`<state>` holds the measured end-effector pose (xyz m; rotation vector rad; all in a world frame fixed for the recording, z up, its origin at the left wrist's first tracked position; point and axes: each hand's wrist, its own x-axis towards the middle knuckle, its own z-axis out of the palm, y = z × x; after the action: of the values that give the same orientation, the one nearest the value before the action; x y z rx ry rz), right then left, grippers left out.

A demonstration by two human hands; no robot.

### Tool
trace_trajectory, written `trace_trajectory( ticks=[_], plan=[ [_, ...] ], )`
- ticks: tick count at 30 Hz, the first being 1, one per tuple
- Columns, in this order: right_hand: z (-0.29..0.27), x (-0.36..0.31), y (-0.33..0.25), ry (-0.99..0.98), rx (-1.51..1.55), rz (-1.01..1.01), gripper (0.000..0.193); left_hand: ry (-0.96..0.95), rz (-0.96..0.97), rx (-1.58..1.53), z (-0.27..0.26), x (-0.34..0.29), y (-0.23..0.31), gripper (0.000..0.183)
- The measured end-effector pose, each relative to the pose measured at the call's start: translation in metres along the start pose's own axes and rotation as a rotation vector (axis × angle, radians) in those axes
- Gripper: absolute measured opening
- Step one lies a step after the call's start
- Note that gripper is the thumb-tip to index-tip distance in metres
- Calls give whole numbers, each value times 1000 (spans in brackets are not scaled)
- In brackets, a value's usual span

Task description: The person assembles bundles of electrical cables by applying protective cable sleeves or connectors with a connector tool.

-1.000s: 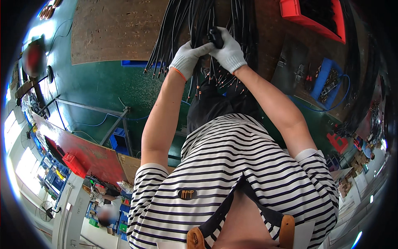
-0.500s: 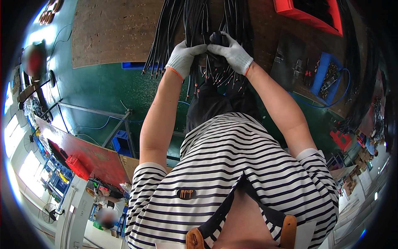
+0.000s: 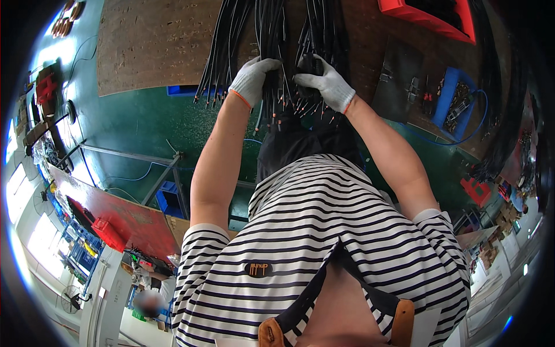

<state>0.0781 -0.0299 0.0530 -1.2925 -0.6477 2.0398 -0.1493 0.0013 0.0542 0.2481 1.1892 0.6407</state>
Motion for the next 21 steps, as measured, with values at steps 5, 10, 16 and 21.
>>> trace_trajectory(
  ticks=[5,10,16,21],
  plan=[
    [-26,-35,8,-47,17,4,44,-60,-34,67,1,2,3,20],
    [-38,-76,-3,-136,-238,-11,46,-58,76,-11,15,1,-6,16],
    [-47,-101,-5,-217,-334,15,45,-18,92,-107,35,1,-16,13],
    [-47,-107,-5,-211,-194,101,46,22,90,-103,39,3,-18,12]
  ],
)
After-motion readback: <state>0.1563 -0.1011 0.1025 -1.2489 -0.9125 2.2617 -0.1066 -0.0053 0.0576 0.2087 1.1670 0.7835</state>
